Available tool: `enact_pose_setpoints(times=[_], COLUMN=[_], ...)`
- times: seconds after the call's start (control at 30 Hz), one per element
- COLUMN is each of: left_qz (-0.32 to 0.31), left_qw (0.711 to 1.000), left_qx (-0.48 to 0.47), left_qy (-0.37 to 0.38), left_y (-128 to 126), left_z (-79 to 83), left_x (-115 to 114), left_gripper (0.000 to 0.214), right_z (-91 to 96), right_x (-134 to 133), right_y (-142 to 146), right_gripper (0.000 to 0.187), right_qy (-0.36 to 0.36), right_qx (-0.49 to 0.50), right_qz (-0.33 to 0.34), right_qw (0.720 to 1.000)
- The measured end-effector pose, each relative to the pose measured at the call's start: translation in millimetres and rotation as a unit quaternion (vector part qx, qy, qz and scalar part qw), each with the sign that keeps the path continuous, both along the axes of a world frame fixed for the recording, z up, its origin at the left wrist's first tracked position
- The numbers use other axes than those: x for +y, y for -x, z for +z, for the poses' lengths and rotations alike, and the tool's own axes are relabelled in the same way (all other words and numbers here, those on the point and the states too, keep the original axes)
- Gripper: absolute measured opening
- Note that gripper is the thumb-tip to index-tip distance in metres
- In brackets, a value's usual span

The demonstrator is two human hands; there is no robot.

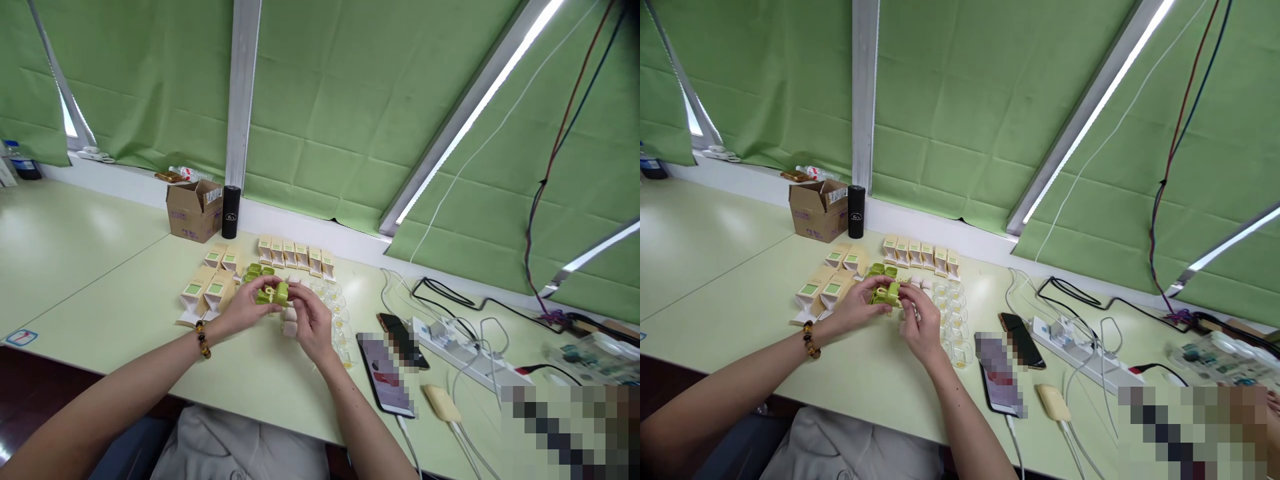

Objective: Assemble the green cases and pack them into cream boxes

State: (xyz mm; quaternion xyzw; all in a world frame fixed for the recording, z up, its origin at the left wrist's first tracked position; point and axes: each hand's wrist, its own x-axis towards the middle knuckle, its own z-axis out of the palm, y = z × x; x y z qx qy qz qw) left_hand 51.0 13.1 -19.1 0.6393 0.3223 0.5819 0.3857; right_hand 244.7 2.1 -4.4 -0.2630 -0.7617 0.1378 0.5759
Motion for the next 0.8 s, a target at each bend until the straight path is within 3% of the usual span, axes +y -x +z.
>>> enact_pose_setpoints(times=[0.17,0.3,0.4,0.5,0.63,0.8], left_qz=[-0.048,-0.056,-0.059,-0.053,-0.040,-0.035], left_qw=[0.994,0.989,0.987,0.986,0.987,0.987], left_qx=[-0.091,-0.124,-0.138,-0.142,-0.138,-0.137], left_qy=[0.036,0.054,0.060,0.063,0.068,0.071], left_y=[4.6,7.3,6.0,4.1,3.8,5.0], left_z=[-0.3,-3.3,-4.3,-2.7,-0.6,-0.4], left_x=[5.5,10.0,11.3,10.1,7.8,7.4], left_gripper=[0.058,0.061,0.061,0.059,0.059,0.059], right_z=[18.5,26.5,16.8,-0.3,-16.0,-22.6], right_x=[-1.7,-10.1,-22.3,-34.1,-40.0,-35.0], right_y=[-16.7,-34.7,-44.4,-47.3,-41.1,-33.8], right_gripper=[0.022,0.013,0.019,0.031,0.027,0.019], right_qy=[-0.039,-0.029,-0.003,0.001,0.007,-0.009], right_qx=[-0.027,-0.207,-0.349,-0.430,-0.481,-0.510], right_qz=[-0.089,-0.166,-0.216,-0.252,-0.281,-0.312], right_qw=[0.995,0.964,0.912,0.867,0.831,0.802])
